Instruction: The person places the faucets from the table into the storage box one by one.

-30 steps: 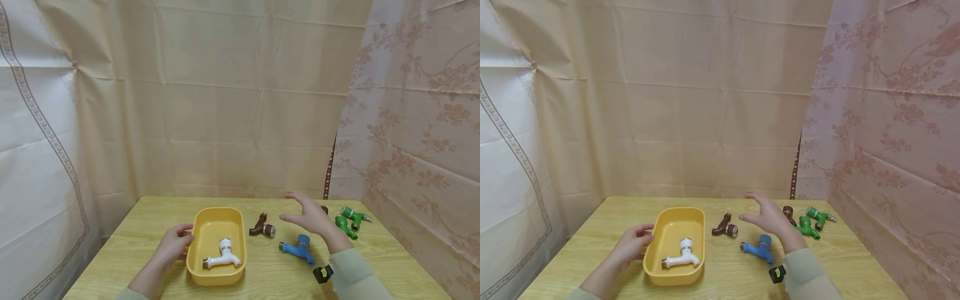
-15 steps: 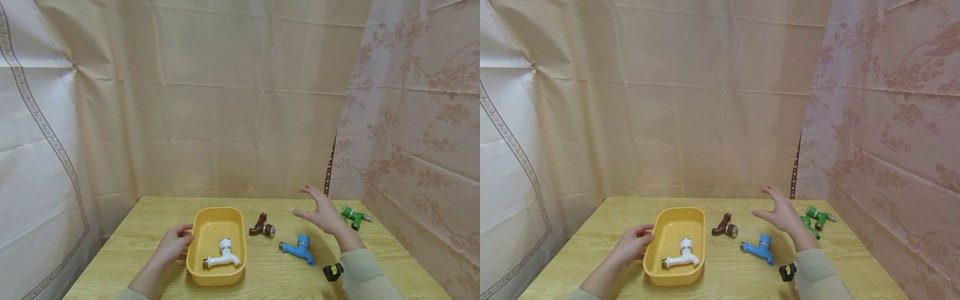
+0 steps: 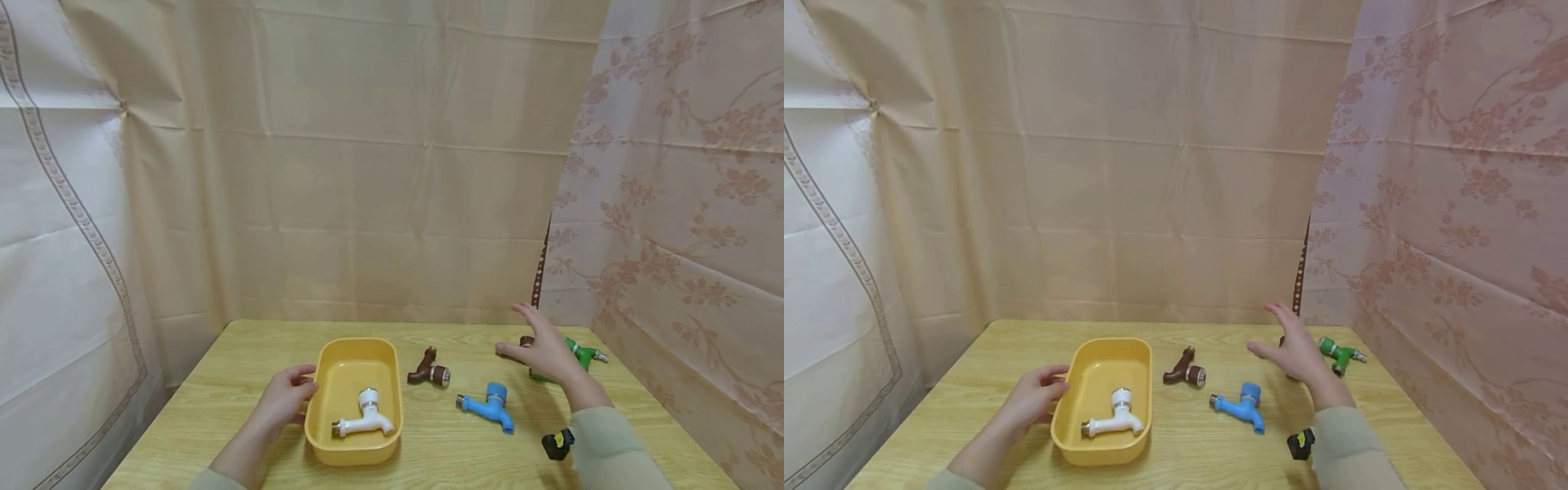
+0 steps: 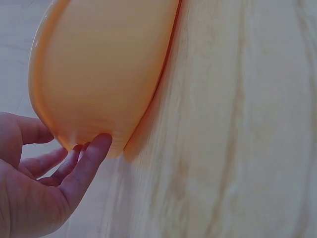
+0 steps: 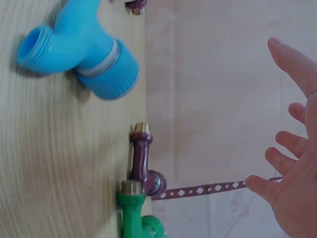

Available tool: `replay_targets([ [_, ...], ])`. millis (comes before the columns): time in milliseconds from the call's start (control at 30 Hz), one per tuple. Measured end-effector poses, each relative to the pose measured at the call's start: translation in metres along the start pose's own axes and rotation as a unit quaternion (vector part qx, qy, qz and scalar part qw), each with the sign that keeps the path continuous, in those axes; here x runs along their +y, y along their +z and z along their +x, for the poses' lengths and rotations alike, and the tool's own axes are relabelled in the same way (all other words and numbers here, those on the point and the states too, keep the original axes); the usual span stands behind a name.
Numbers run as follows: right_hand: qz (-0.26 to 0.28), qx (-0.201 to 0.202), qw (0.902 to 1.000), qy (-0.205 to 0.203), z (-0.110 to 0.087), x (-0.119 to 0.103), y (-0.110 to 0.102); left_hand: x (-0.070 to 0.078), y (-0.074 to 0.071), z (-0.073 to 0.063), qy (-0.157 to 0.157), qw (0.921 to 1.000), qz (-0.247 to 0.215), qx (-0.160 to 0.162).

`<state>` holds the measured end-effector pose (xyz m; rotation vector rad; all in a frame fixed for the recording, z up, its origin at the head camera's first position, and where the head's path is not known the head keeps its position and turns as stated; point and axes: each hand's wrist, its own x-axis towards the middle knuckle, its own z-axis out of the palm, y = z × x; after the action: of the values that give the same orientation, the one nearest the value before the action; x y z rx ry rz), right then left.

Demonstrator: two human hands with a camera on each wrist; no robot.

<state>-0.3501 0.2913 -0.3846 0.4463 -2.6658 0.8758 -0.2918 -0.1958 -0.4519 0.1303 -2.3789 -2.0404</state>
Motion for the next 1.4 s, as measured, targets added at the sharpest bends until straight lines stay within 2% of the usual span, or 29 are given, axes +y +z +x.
replay_targets([
  [133,-0.014,-0.001,0.9998,0.015,-0.001,0.007,-0.002,0.0,0.0,0.001,0.004,1.0,0.001,-0.001],
  [500,-0.011,-0.013,0.9983,0.055,-0.008,0.029,-0.002,-0.001,0.0,0.001,0.007,1.0,0.005,-0.002],
  [733,-0.027,-0.019,0.9976,0.061,-0.016,0.048,0.001,-0.002,0.0,0.001,0.003,1.0,0.003,0.002],
  [1400,-0.029,-0.08,0.9884,0.126,-0.033,0.086,0.002,-0.002,0.0,0.0,0.006,1.0,0.003,0.001],
])
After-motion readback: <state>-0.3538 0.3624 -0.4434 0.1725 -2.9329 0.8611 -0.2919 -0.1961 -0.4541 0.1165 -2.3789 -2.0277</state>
